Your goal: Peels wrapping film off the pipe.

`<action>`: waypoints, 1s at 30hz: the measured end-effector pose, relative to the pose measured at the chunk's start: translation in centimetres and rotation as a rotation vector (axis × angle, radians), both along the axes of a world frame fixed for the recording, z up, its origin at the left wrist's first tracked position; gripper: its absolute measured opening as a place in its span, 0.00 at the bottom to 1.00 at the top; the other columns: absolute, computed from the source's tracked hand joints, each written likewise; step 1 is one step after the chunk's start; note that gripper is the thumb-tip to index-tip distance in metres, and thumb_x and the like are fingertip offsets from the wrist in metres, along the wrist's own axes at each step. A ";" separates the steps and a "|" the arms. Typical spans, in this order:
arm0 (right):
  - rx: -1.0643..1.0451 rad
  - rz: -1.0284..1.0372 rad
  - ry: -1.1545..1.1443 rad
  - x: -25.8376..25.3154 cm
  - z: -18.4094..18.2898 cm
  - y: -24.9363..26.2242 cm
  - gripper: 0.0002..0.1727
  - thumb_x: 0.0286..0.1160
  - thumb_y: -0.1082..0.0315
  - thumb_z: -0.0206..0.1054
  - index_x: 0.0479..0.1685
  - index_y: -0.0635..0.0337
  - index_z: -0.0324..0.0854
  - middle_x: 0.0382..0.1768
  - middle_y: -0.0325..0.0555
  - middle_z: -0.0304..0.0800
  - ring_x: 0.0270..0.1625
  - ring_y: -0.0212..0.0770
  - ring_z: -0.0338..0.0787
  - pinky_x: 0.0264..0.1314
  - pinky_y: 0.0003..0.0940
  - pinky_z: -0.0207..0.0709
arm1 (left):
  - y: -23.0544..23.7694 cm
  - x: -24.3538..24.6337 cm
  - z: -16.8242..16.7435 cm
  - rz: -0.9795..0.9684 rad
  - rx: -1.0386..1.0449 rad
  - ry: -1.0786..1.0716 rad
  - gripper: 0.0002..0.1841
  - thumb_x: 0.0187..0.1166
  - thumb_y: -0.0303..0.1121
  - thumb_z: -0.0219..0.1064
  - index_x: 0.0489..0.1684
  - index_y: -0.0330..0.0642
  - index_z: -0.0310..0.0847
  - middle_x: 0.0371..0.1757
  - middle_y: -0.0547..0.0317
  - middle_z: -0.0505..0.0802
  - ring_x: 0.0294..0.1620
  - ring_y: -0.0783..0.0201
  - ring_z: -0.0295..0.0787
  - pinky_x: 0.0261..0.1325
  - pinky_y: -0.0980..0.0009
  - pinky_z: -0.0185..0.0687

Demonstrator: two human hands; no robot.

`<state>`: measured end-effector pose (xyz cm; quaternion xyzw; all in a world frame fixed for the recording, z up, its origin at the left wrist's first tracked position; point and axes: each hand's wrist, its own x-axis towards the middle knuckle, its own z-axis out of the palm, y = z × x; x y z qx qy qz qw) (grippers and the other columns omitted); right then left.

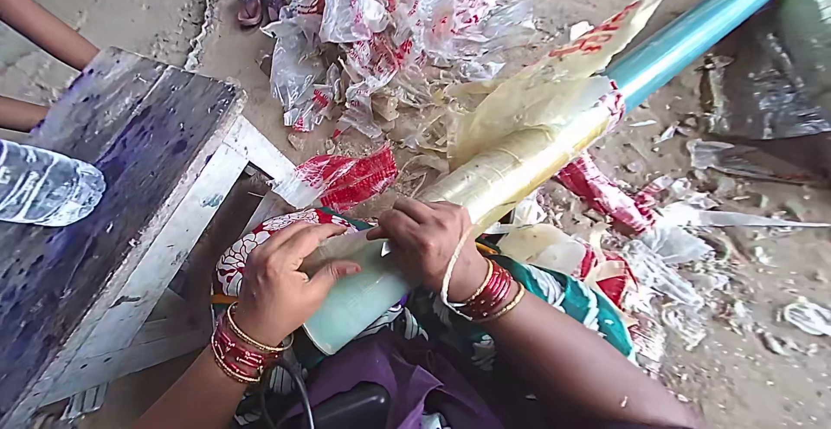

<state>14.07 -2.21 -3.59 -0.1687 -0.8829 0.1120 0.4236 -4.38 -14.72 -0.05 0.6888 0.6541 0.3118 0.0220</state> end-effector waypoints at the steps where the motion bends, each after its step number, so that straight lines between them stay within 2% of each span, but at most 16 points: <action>1: -0.050 0.037 -0.055 0.3 0.6 0.1 0.09 0.70 0.70 0.67 0.23 0.60 0.87 0.23 0.45 0.85 0.19 0.43 0.84 0.14 0.37 0.66 | 0.3 0.0 -0.1 0.000 0.027 -0.025 0.22 0.71 0.51 0.75 0.39 0.37 0.95 0.36 0.54 0.95 0.40 0.73 0.90 0.48 0.78 0.82; 3: -0.194 0.180 -0.174 0.9 1.3 0.9 0.06 0.66 0.70 0.72 0.23 0.58 0.87 0.26 0.44 0.87 0.23 0.43 0.87 0.18 0.40 0.73 | 0.6 0.2 -0.7 -0.026 0.042 -0.126 0.14 0.67 0.40 0.76 0.24 0.36 0.92 0.25 0.60 0.91 0.31 0.80 0.84 0.39 0.84 0.78; 5: -0.349 0.327 -0.162 1.8 1.1 2.9 0.02 0.64 0.73 0.73 0.29 0.60 0.92 0.34 0.45 0.92 0.35 0.42 0.91 0.34 0.41 0.84 | 0.6 0.4 -1.5 -0.005 0.018 -0.160 0.12 0.67 0.37 0.76 0.22 0.37 0.92 0.24 0.60 0.92 0.31 0.80 0.86 0.41 0.83 0.79; 7: -0.475 0.364 -0.077 3.5 0.6 5.3 0.07 0.72 0.73 0.69 0.36 0.62 0.94 0.42 0.47 0.95 0.47 0.37 0.92 0.53 0.34 0.85 | 0.2 0.5 -2.0 0.039 0.013 -0.121 0.11 0.67 0.36 0.75 0.22 0.37 0.93 0.25 0.58 0.92 0.31 0.76 0.86 0.41 0.80 0.79; 9: -0.521 0.330 -0.051 5.4 0.9 7.2 0.09 0.76 0.70 0.66 0.38 0.61 0.94 0.45 0.43 0.94 0.51 0.27 0.90 0.57 0.23 0.82 | 0.1 0.9 -2.1 0.085 0.004 -0.119 0.10 0.66 0.35 0.74 0.23 0.37 0.93 0.25 0.59 0.91 0.31 0.77 0.85 0.39 0.81 0.77; 11: -0.504 0.324 -0.121 6.4 1.0 7.9 0.10 0.73 0.67 0.69 0.41 0.59 0.95 0.47 0.43 0.94 0.52 0.30 0.90 0.56 0.26 0.83 | 0.3 1.4 -1.7 0.129 -0.050 -0.224 0.07 0.63 0.34 0.75 0.23 0.40 0.93 0.26 0.64 0.91 0.32 0.83 0.84 0.39 0.86 0.77; 13: -0.474 0.352 -0.254 6.3 0.5 7.5 0.12 0.68 0.61 0.75 0.44 0.56 0.96 0.49 0.45 0.94 0.51 0.39 0.92 0.52 0.40 0.86 | 0.6 1.9 -0.7 0.201 -0.154 -0.433 0.01 0.57 0.27 0.79 0.23 0.42 0.93 0.26 0.70 0.91 0.32 0.85 0.86 0.39 0.87 0.81; 15: -0.452 0.359 -0.358 5.7 0.6 6.5 0.12 0.64 0.62 0.79 0.46 0.52 0.97 0.51 0.45 0.92 0.48 0.43 0.92 0.46 0.47 0.86 | 1.1 2.2 0.6 0.278 -0.232 -0.640 0.09 0.53 0.17 0.79 0.20 0.44 0.92 0.25 0.71 0.92 0.29 0.82 0.87 0.36 0.84 0.85; 18: -0.357 0.308 -0.179 4.7 0.2 6.0 0.03 0.55 0.69 0.80 0.28 0.53 0.96 0.39 0.43 0.94 0.39 0.42 0.92 0.36 0.45 0.84 | 1.6 2.3 2.0 0.295 -0.205 -0.723 0.13 0.51 0.13 0.77 0.19 0.46 0.91 0.23 0.72 0.91 0.27 0.80 0.87 0.34 0.83 0.86; 20: -0.303 0.245 -0.008 3.9 -0.2 5.6 0.03 0.52 0.71 0.77 0.18 0.56 0.90 0.28 0.43 0.90 0.32 0.41 0.89 0.30 0.42 0.78 | 1.5 1.6 1.9 0.220 -0.119 -0.617 0.10 0.51 0.17 0.78 0.21 0.46 0.91 0.26 0.74 0.92 0.30 0.83 0.88 0.37 0.85 0.86; 22: -0.211 0.158 0.045 3.3 -0.4 4.8 0.04 0.53 0.74 0.73 0.16 0.58 0.87 0.25 0.46 0.86 0.29 0.43 0.87 0.26 0.40 0.75 | 1.4 0.5 1.4 0.138 -0.046 -0.402 0.03 0.56 0.27 0.79 0.24 0.42 0.92 0.29 0.73 0.92 0.34 0.87 0.86 0.40 0.89 0.82; 24: -0.153 0.102 0.029 3.0 -0.5 4.2 0.06 0.52 0.77 0.72 0.15 0.59 0.86 0.24 0.47 0.85 0.29 0.45 0.87 0.24 0.40 0.75 | 1.1 -0.1 1.5 0.110 -0.092 -0.163 0.12 0.64 0.41 0.78 0.33 0.41 0.94 0.36 0.67 0.93 0.38 0.84 0.87 0.44 0.87 0.81; 26: -0.137 0.102 -0.006 3.0 -0.2 3.9 0.05 0.51 0.79 0.72 0.15 0.61 0.86 0.26 0.49 0.86 0.30 0.46 0.88 0.26 0.41 0.78 | 0.6 0.3 2.0 0.071 -0.232 0.015 0.27 0.69 0.54 0.71 0.56 0.43 0.93 0.55 0.54 0.96 0.55 0.63 0.93 0.58 0.64 0.87; 27: -0.151 0.111 -0.014 3.0 -0.1 3.9 0.05 0.49 0.80 0.72 0.16 0.61 0.86 0.26 0.49 0.87 0.29 0.46 0.88 0.25 0.41 0.78 | 0.5 0.8 2.1 0.033 -0.288 0.055 0.34 0.69 0.60 0.68 0.65 0.41 0.89 0.62 0.49 0.94 0.63 0.52 0.91 0.65 0.52 0.84; 28: -0.165 0.119 -0.024 3.1 0.0 3.9 0.05 0.48 0.81 0.72 0.15 0.61 0.86 0.26 0.48 0.87 0.28 0.45 0.88 0.25 0.41 0.77 | 0.6 1.3 2.1 -0.001 -0.314 0.078 0.39 0.68 0.66 0.66 0.68 0.41 0.88 0.63 0.48 0.94 0.64 0.50 0.90 0.65 0.50 0.84; 30: -0.194 0.139 -0.062 3.3 -0.1 3.8 0.06 0.50 0.80 0.73 0.14 0.60 0.85 0.25 0.47 0.86 0.28 0.44 0.87 0.24 0.41 0.76 | 0.8 2.5 1.8 -0.039 -0.336 0.121 0.42 0.68 0.72 0.63 0.63 0.41 0.90 0.53 0.53 0.96 0.51 0.56 0.93 0.51 0.56 0.89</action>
